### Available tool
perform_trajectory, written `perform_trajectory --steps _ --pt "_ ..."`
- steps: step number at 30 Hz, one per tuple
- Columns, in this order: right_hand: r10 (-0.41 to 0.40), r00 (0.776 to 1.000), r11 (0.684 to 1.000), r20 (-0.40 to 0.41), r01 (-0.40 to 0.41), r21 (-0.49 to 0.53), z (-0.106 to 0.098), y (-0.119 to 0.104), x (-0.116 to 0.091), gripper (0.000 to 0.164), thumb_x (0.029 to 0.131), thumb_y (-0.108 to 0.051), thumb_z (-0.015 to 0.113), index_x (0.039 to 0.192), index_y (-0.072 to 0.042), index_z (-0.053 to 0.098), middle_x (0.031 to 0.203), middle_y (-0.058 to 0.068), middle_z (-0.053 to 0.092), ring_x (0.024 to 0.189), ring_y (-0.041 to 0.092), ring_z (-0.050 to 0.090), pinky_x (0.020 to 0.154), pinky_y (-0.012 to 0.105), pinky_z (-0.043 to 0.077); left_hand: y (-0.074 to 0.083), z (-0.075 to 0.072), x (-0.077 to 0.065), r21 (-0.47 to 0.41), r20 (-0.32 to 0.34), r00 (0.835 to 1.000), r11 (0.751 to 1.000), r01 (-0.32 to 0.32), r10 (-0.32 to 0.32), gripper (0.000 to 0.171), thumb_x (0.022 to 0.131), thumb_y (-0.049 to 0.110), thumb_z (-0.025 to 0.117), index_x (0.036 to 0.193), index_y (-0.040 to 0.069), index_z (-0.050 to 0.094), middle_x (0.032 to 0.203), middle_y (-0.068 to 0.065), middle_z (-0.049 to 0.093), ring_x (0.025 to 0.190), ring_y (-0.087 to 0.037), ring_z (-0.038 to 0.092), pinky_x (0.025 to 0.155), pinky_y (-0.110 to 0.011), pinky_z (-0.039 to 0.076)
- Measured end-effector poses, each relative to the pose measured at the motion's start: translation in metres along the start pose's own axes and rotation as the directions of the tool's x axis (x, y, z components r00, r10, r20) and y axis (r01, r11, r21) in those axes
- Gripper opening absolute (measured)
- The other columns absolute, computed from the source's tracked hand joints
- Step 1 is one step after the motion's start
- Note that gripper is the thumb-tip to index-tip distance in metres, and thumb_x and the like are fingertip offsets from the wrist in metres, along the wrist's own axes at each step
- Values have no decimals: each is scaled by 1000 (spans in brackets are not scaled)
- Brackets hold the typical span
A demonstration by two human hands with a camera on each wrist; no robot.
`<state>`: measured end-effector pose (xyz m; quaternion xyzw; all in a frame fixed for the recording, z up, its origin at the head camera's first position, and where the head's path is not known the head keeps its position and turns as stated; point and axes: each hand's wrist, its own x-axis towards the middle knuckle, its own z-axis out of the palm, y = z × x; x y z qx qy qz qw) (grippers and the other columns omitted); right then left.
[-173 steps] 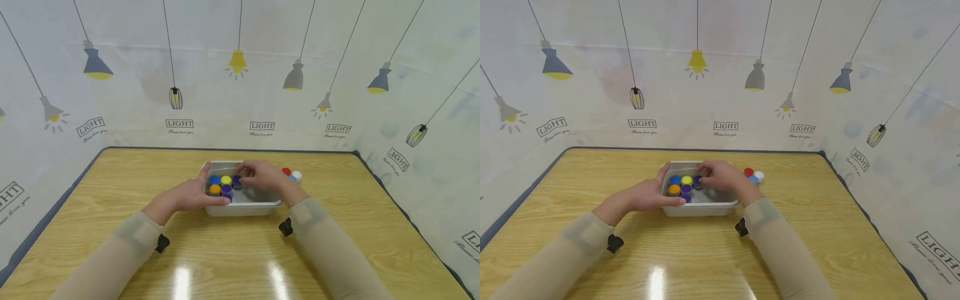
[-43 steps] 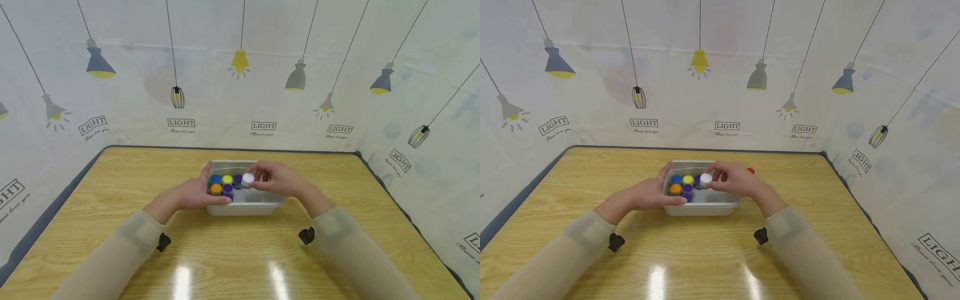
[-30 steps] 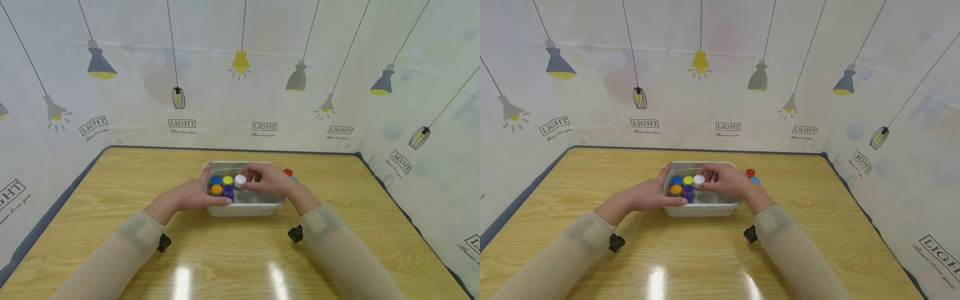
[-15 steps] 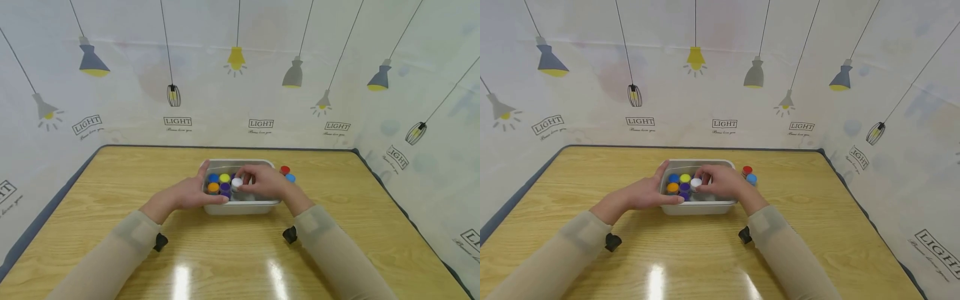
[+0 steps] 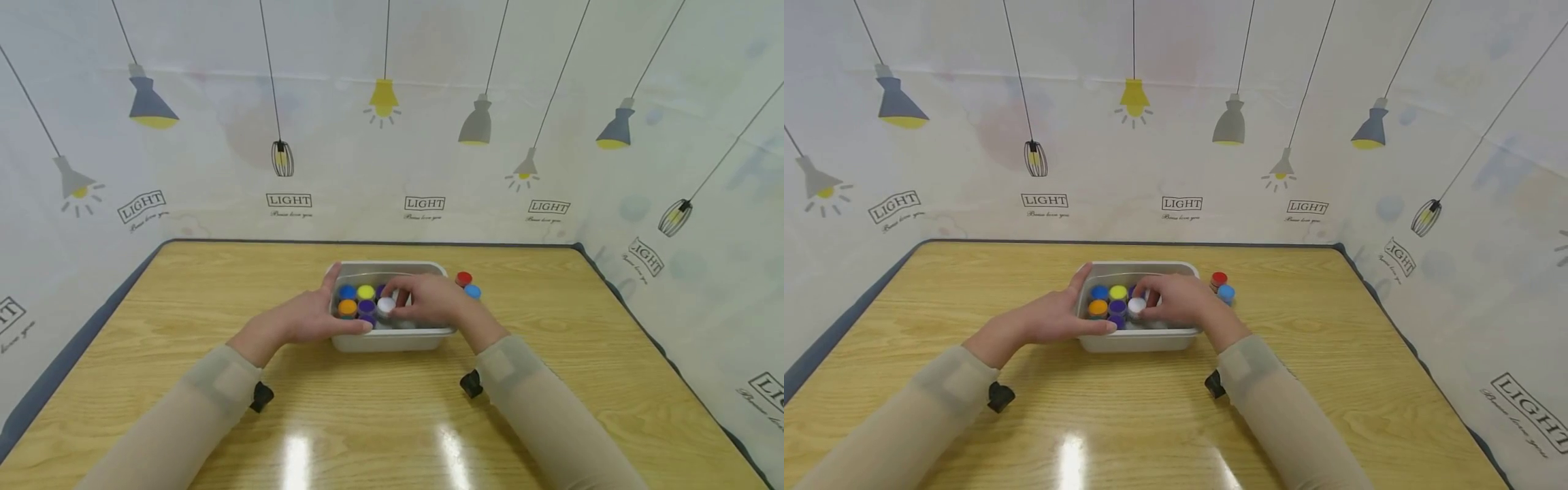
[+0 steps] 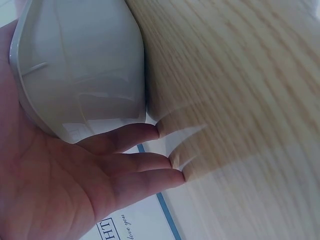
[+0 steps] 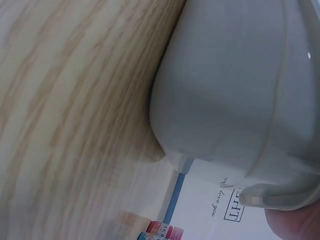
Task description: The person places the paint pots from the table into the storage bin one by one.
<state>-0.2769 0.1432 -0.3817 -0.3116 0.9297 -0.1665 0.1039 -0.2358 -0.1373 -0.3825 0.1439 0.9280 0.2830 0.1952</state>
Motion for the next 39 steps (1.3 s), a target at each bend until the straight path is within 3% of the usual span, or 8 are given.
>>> perform_trajectory --steps 7,18,39 --pt "20 1000 998 11 -19 -57 1 -1 1 28 105 -34 76 133 -31 72 109 -10 79 94 10 70 87 37 59 1 -1 -2 0 1 1000 1000 0 0 145 85 88 71 175 20 -21 161 -34 52 137 -43 64 121 -61 46" --pt "28 1000 999 -1 -28 -41 0 -4 0 25 106 -31 76 130 -27 74 110 -8 80 98 11 73 92 39 61 0 0 -2 -3 -8 1000 1000 -16 16 145 85 87 71 175 20 -21 161 -34 53 135 -42 65 120 -61 47" --pt "46 999 999 -19 -46 -7 1 -2 1 23 107 -28 75 130 -26 75 106 -9 76 88 9 67 82 32 58 0 1 -2 -8 -3 1000 1000 -22 22 144 86 86 70 175 20 -22 163 -34 50 138 -43 64 122 -62 45"
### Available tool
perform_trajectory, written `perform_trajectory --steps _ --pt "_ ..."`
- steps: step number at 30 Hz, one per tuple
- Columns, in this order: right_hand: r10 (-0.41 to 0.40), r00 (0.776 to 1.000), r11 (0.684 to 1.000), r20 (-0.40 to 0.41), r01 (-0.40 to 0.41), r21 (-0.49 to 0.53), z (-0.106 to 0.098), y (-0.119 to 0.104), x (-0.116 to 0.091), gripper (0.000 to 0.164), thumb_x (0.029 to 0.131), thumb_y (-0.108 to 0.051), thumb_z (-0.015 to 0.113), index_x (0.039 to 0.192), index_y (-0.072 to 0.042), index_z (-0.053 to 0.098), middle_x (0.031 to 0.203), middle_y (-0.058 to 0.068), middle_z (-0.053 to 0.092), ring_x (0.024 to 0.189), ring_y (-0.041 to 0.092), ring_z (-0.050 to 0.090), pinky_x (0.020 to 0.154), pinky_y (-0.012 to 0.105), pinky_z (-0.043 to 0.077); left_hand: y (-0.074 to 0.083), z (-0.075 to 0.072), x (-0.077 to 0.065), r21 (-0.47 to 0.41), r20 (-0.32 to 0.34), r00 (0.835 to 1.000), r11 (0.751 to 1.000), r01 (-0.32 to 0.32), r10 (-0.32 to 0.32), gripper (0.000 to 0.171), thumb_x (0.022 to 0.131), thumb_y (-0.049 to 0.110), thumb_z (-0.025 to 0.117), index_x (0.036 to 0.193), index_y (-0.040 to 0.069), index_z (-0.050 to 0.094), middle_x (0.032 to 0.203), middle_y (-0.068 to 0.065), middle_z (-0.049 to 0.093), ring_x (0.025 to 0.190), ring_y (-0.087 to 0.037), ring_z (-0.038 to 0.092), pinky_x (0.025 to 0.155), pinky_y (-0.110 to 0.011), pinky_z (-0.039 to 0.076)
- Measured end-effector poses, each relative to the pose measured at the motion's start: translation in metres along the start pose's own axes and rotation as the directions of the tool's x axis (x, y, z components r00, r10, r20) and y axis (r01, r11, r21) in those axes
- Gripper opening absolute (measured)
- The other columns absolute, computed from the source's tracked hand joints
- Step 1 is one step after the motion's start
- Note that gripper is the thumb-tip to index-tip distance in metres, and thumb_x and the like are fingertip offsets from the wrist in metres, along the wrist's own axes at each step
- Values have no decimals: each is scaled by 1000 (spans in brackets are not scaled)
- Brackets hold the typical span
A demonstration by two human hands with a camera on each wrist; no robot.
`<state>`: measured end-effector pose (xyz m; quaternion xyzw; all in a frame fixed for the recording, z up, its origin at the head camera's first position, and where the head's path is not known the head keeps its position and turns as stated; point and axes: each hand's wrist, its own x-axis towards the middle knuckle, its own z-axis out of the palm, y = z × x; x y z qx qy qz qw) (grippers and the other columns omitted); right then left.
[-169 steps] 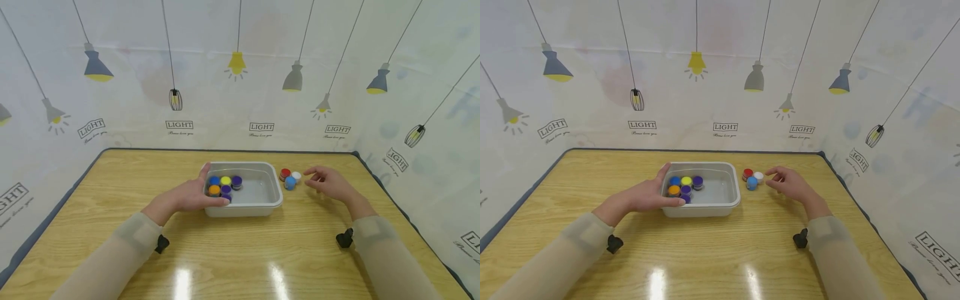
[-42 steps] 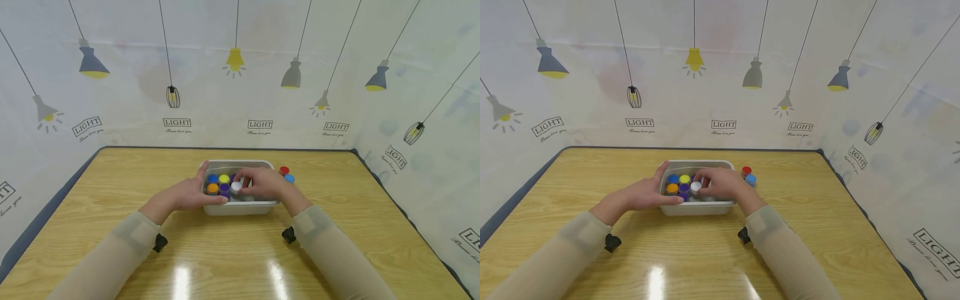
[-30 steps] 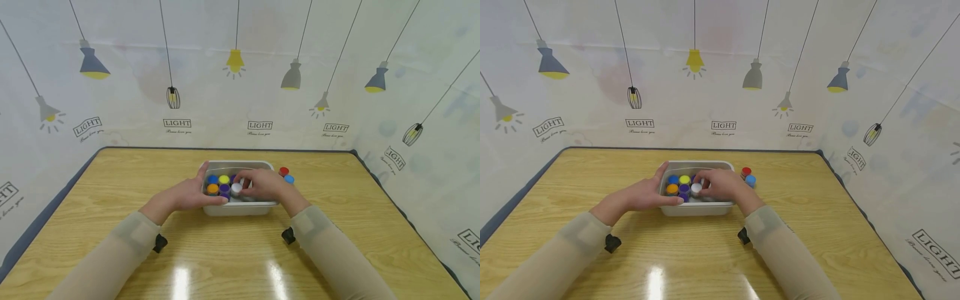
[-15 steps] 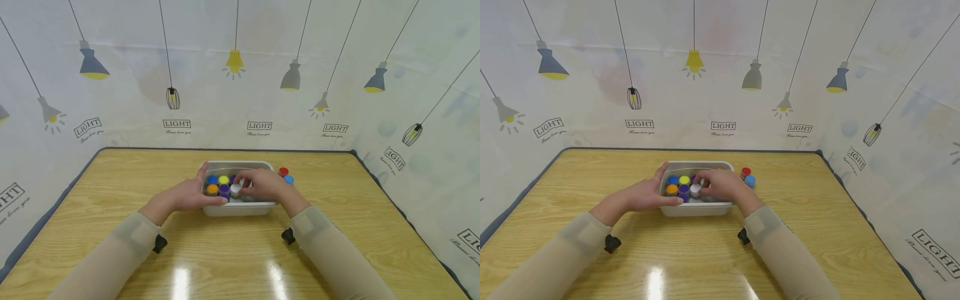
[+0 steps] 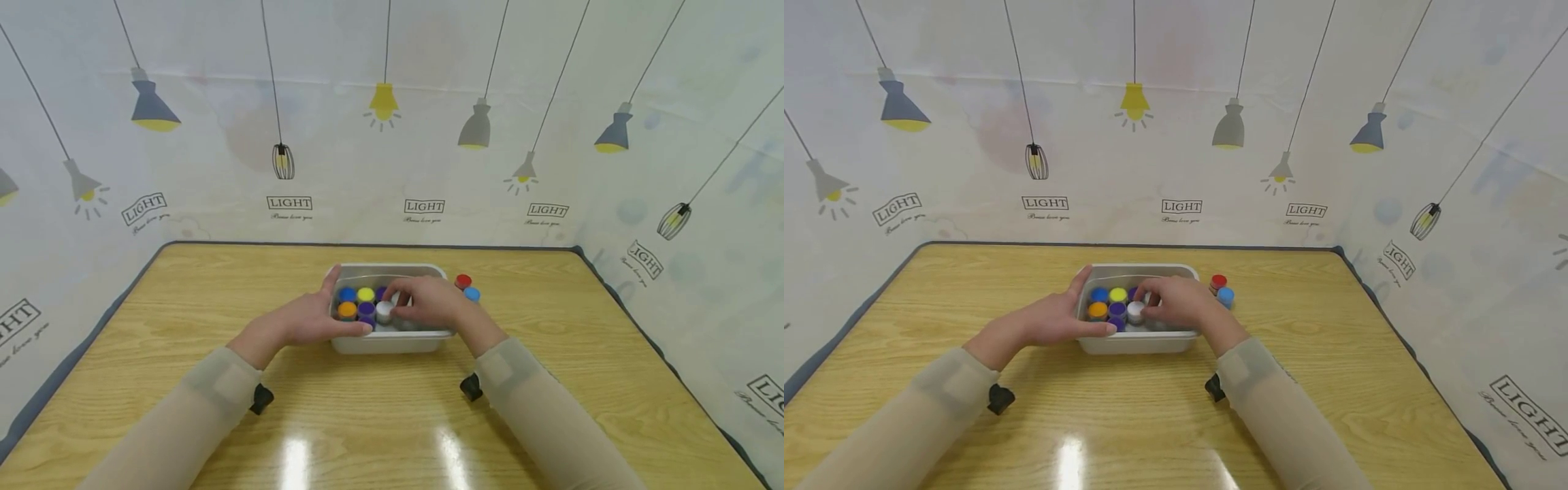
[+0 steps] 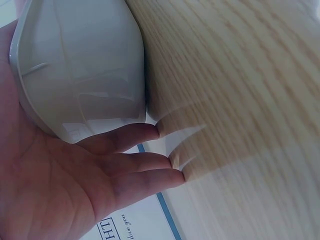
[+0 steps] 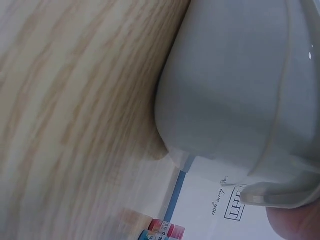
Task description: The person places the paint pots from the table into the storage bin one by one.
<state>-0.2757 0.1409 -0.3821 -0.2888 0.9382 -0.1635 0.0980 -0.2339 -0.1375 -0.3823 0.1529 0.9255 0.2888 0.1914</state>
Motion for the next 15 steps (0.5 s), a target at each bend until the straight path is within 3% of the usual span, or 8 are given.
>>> perform_trajectory --steps 6,10,15 --pt "-18 998 991 -63 26 129 0 1 -2 25 108 -30 71 131 -23 74 105 -5 75 88 14 65 80 33 57 -2 0 -1 -10 -4 1000 1000 9 -9 144 85 86 71 175 21 -21 163 -34 50 141 -45 62 123 -62 44" --pt "-22 992 957 -122 56 284 -5 3 -4 27 108 -26 70 134 -18 74 104 1 75 88 19 63 78 33 55 -2 1 0 -3 -2 1000 1000 20 -20 145 85 87 71 174 21 -22 160 -34 54 140 -44 63 122 -62 46" --pt "-25 978 923 -206 101 370 -18 12 -13 27 108 -19 71 133 -13 74 103 12 76 84 20 64 74 30 53 -2 1 0 -13 5 1000 1000 22 -22 146 84 88 71 175 21 -22 161 -34 53 143 -46 60 124 -63 43"
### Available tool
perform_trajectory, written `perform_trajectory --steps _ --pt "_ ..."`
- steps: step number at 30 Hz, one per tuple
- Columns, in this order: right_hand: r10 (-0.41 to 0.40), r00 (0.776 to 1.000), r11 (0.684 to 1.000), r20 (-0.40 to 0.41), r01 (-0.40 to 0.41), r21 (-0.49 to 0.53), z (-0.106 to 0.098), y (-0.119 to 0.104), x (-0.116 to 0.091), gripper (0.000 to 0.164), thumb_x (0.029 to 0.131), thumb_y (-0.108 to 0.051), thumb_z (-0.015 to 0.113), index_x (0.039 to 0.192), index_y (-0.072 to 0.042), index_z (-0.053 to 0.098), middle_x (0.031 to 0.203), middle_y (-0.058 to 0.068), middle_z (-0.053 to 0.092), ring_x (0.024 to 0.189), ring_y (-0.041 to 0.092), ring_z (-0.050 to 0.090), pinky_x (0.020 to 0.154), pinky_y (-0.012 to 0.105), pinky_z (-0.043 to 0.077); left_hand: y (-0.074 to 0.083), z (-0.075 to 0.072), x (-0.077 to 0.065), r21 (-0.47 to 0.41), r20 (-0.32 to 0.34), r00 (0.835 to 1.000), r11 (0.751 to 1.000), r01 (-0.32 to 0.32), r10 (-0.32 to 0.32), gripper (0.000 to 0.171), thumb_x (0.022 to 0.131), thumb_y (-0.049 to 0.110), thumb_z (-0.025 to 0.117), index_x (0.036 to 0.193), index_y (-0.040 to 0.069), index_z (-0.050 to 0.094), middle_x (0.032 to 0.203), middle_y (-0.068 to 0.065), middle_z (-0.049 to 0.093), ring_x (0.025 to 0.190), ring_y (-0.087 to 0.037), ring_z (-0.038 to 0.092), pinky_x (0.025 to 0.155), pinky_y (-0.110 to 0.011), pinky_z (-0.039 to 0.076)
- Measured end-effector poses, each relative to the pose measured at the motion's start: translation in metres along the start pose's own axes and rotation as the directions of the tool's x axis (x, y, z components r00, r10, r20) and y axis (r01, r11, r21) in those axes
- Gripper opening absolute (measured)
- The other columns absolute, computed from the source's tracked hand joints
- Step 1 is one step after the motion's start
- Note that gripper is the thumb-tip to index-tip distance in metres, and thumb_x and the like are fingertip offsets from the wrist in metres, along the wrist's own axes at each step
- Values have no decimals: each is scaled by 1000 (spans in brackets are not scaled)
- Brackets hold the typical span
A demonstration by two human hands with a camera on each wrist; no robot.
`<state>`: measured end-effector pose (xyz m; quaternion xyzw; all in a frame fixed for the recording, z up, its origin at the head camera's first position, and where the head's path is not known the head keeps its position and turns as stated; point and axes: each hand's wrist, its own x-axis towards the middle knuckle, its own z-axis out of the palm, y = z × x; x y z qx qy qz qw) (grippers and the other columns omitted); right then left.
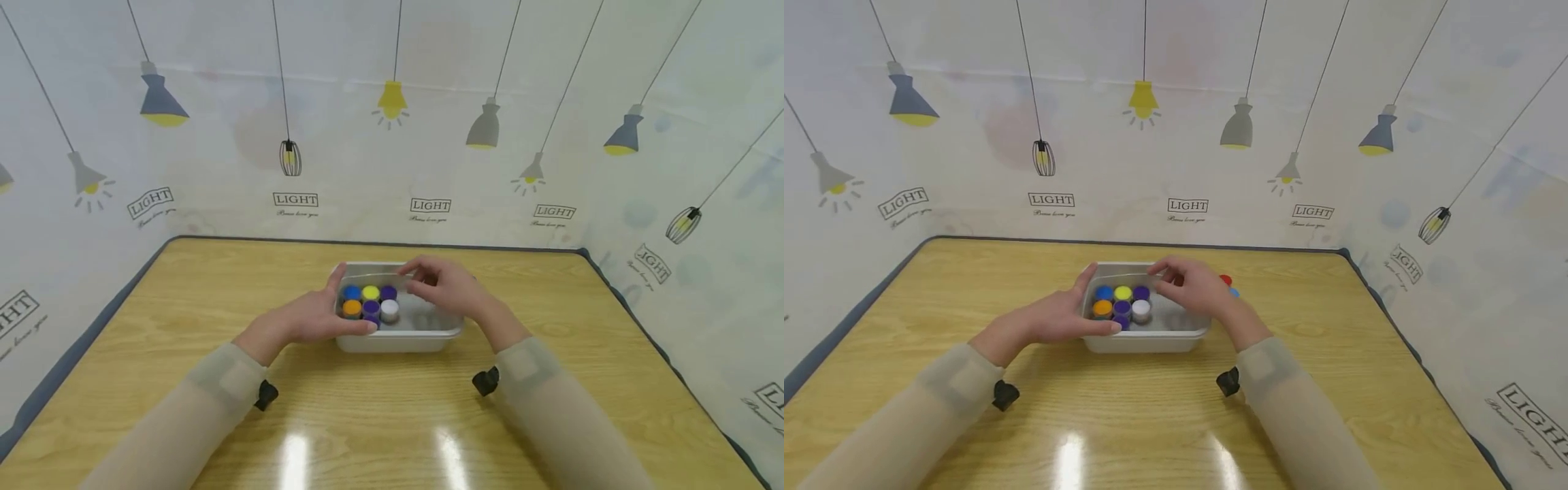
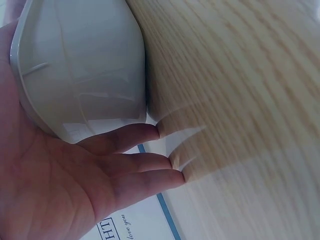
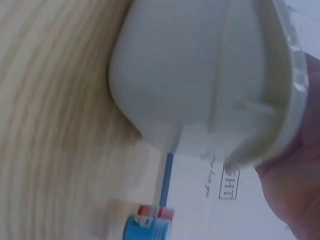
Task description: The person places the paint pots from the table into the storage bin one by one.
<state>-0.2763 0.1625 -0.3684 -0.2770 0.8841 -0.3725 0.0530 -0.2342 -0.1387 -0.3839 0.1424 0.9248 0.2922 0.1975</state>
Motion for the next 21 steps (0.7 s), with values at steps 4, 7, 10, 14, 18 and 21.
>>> perform_trajectory --steps 4,7,10,14,18,21 --pt "9 995 1000 -96 -8 15 -19 12 -9 27 108 -19 72 133 -9 74 101 13 76 81 19 64 70 28 53 1 -1 0 4 0 1000 1000 -3 3 145 85 86 72 175 20 -21 162 -35 51 145 -47 58 126 -61 41" --pt "62 989 998 -135 -59 22 -34 25 -19 28 108 -21 71 134 -10 73 100 12 76 78 19 65 68 29 54 1 -1 1 9 2 1000 1000 -9 9 144 87 84 72 175 19 -22 162 -36 50 145 -48 58 126 -61 41" --pt "89 986 996 -138 -84 40 -47 40 -31 27 109 -20 70 134 -10 73 100 17 77 80 28 70 70 34 57 1 -1 1 10 1 1000 1000 -11 11 143 87 84 72 174 20 -22 161 -37 51 145 -48 58 127 -61 40" --pt "120 983 993 -136 -118 18 -59 58 -47 28 109 -23 71 132 -8 73 103 22 77 87 33 72 75 32 57 1 -1 1 8 1 1000 1000 -10 10 143 87 83 72 174 19 -23 161 -37 51 144 -48 59 126 -61 41" --pt "169 978 983 -126 -176 -53 -67 74 -61 30 109 -26 70 132 -7 73 107 20 75 85 27 67 73 31 55 1 -1 1 9 -1 1000 1000 -9 9 143 87 83 72 174 20 -23 161 -36 52 143 -47 60 126 -61 41" --pt "189 976 974 -112 -201 -103 -69 88 -69 29 109 -25 70 131 -7 74 109 17 76 84 23 66 73 32 56 1 -1 1 13 -3 1000 1000 -12 12 143 87 84 72 174 20 -23 161 -36 52 143 -46 60 126 -61 42"
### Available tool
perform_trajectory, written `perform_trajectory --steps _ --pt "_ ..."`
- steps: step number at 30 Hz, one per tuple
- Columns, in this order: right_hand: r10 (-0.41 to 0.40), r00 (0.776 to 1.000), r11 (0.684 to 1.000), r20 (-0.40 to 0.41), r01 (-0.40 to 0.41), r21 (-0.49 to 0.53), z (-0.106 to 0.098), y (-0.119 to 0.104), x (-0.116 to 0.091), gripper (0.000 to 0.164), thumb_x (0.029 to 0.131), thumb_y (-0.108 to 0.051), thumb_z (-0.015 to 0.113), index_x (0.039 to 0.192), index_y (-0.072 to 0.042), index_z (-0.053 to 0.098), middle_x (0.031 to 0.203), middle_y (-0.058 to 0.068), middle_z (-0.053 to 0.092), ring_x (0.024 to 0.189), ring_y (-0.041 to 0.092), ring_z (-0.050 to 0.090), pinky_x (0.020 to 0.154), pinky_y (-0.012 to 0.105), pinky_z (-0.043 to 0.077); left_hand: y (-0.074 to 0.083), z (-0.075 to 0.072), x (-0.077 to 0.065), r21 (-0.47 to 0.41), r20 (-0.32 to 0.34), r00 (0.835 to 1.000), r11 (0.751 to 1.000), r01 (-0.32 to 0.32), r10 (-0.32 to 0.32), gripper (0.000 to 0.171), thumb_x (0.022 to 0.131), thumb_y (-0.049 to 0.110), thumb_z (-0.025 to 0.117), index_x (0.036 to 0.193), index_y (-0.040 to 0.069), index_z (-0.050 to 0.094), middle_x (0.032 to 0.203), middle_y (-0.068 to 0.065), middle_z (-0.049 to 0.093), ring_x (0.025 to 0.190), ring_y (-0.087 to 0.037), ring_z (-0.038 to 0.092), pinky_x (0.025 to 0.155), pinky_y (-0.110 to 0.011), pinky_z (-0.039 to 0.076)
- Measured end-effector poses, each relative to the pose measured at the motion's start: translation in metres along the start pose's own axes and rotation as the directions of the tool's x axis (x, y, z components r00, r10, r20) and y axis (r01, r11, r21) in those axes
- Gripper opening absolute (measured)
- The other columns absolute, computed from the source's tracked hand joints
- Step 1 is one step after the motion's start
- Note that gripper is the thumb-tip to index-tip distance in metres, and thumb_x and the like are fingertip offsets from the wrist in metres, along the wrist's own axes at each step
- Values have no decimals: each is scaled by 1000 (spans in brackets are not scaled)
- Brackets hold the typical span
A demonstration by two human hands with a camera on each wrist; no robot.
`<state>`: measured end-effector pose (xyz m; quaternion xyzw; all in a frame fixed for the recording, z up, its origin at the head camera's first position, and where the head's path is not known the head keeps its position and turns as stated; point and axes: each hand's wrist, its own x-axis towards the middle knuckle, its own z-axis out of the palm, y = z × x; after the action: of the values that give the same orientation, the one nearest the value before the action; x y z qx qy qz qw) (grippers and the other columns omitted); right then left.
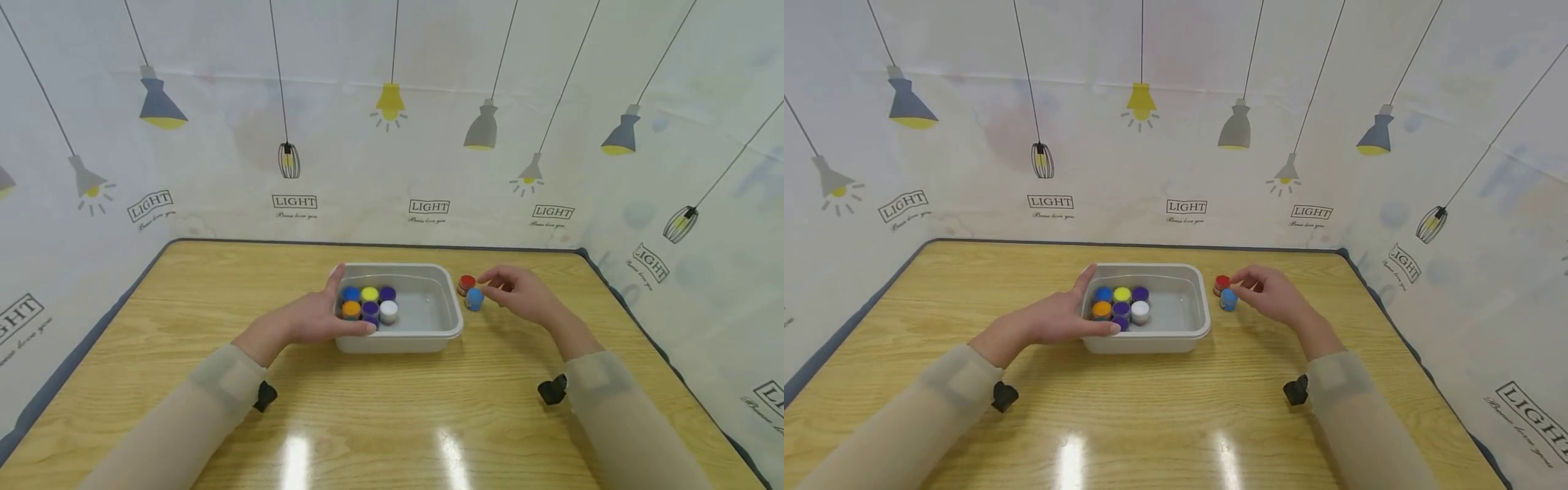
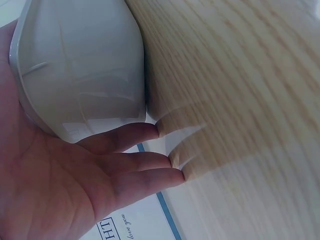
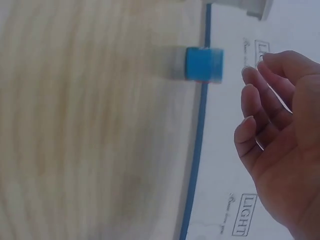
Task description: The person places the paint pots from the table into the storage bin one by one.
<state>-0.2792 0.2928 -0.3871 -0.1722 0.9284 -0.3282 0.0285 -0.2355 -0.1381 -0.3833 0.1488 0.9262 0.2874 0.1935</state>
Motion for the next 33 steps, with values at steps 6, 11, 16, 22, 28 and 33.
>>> perform_trajectory --steps 6,11,16,22,28,33 --pt "44 999 998 30 -43 -39 1 19 -3 28 108 -25 73 130 -8 73 111 12 75 85 21 64 75 34 55 0 0 -2 -2 0 1000 1000 2 -2 145 85 86 71 174 21 -22 163 -35 49 145 -47 58 126 -61 41" --pt "77 995 997 58 -75 -27 5 24 0 34 106 -29 75 133 -9 71 113 13 73 86 22 63 74 35 55 -1 0 -1 -2 1 1000 1000 6 -6 145 85 86 71 174 21 -23 164 -35 48 147 -48 57 127 -62 40" --pt "91 994 995 60 -89 -32 9 22 5 39 102 -34 80 131 -9 70 112 11 72 89 23 62 75 34 53 0 0 -1 -7 2 1000 1000 6 -6 145 85 86 72 174 21 -22 165 -34 47 148 -48 56 127 -62 39" --pt "108 992 994 67 -106 -27 14 19 11 45 100 -36 83 130 -6 67 111 12 70 93 23 62 75 33 53 1 0 -2 -16 9 1000 1000 10 -9 144 86 85 72 174 22 -22 167 -34 46 150 -49 54 128 -62 37" --pt "127 989 992 72 -125 -33 16 20 13 44 101 -36 82 129 -7 67 111 12 68 92 24 62 76 33 53 1 0 -2 -16 8 1000 1000 5 -5 144 86 85 72 174 22 -22 167 -34 45 150 -49 53 128 -62 37" --pt "115 990 993 79 -113 -33 15 22 13 38 102 -38 81 129 -12 70 113 11 69 96 25 61 78 34 53 0 0 -2 -14 6 1000 1000 3 -2 143 87 84 72 174 21 -23 167 -34 44 150 -50 53 128 -63 38"
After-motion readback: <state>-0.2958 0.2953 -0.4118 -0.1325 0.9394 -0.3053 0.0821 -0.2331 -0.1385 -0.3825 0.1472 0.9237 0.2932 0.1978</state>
